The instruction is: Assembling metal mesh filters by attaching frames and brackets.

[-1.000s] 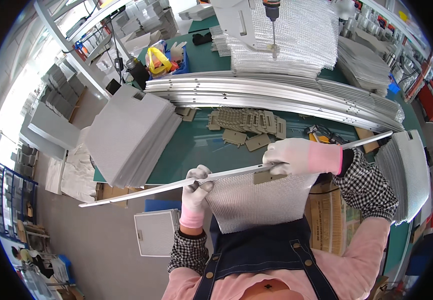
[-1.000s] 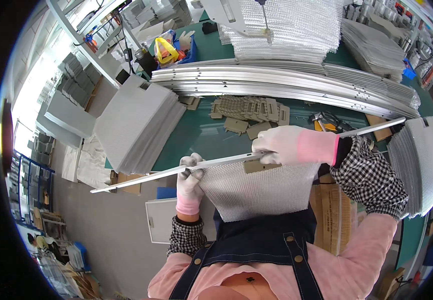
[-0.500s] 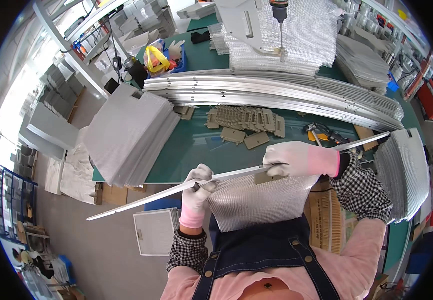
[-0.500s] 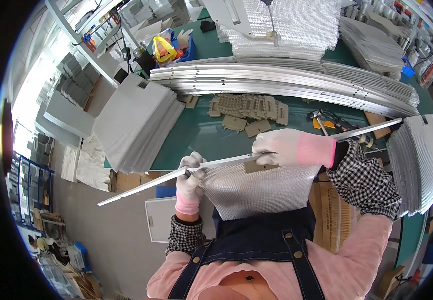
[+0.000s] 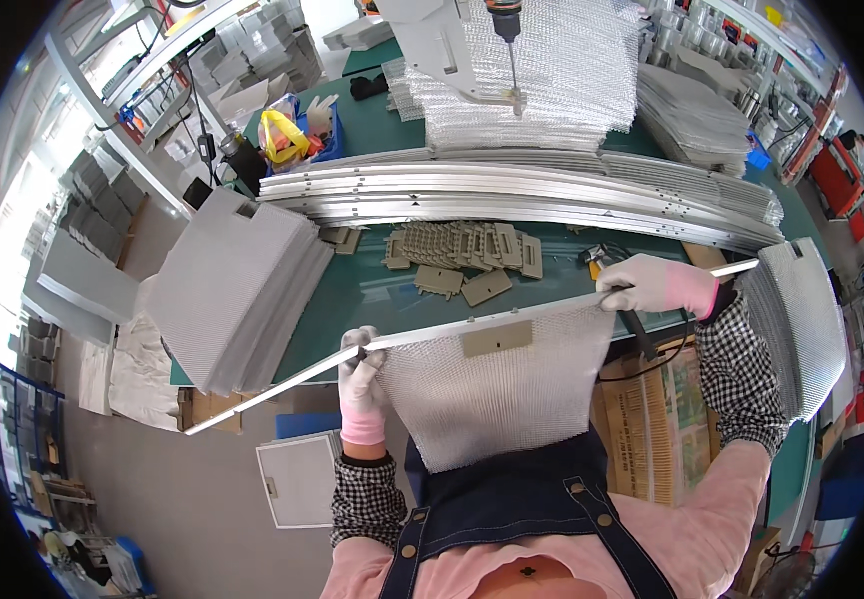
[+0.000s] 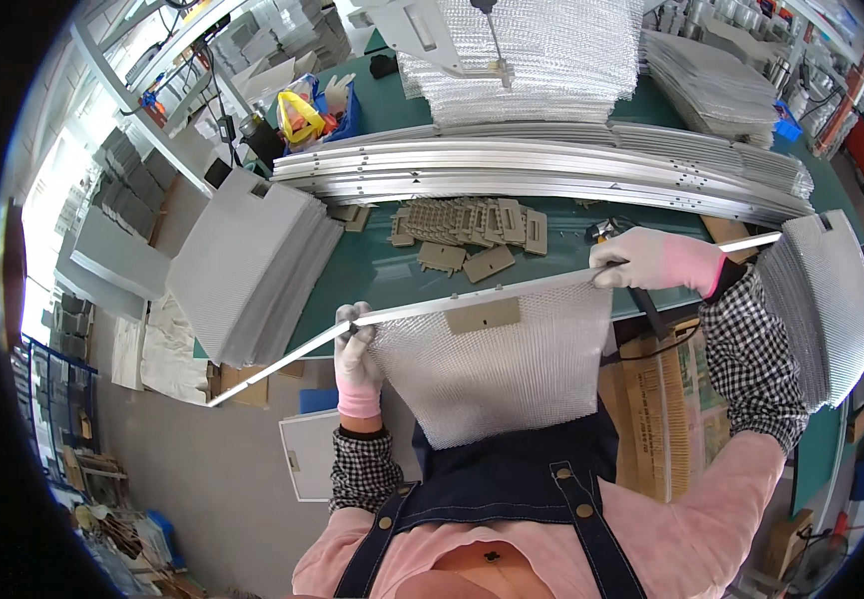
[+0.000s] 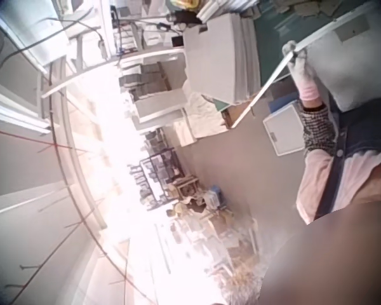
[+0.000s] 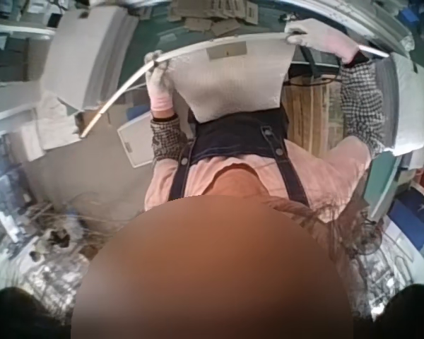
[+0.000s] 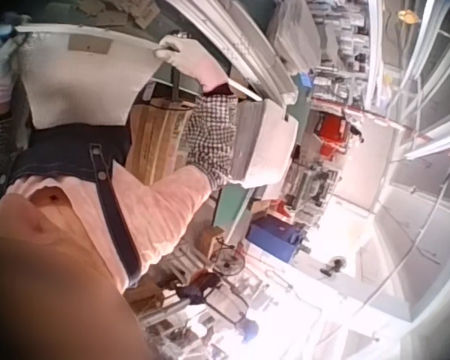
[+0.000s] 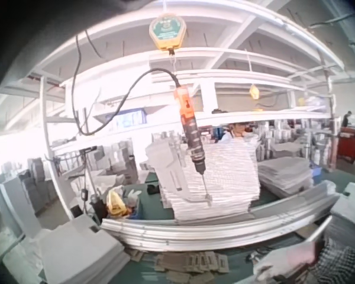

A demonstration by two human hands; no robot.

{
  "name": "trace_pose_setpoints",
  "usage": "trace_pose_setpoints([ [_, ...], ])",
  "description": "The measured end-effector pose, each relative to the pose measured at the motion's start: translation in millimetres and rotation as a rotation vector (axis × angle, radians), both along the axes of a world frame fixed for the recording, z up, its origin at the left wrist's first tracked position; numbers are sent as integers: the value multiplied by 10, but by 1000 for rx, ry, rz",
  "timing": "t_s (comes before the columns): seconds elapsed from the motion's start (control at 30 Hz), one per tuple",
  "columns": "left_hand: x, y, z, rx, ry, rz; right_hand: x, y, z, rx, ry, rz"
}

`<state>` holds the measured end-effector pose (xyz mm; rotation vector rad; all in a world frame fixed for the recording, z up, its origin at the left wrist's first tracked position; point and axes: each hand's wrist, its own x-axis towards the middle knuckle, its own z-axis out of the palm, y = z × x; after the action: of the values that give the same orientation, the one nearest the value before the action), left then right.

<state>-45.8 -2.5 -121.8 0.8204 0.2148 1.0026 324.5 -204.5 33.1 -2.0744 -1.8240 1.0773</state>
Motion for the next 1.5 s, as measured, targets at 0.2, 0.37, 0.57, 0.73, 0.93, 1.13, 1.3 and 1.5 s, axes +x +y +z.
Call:
trace_pose_setpoints([
  [0.2,-446,93,383,511,1109,-20,187,57,-481,117,-91,13],
  [0.37,75,5,934,1590,1074,583,155,230,-481,58,-71,57],
  [0.57,203,277,500,1511,1248,101,63,291,-389,-5,50,154],
  [0.73,31,319,841,1302,1274,36,-137,189,-569,300,530,-242],
  [0.93,-98,403,836,1127,1314,35,-587,32,-980,457,740,-565],
  [1.13,-206,544,585,835,1215,-2,-907,-469,-1466,345,682,-710],
  [1.3,-192,654,571,668,1146,-73,-929,-604,-1509,363,751,-807],
  [1.5,-226,589,479,664,1121,56,-986,-376,-1550,436,823,-808],
])
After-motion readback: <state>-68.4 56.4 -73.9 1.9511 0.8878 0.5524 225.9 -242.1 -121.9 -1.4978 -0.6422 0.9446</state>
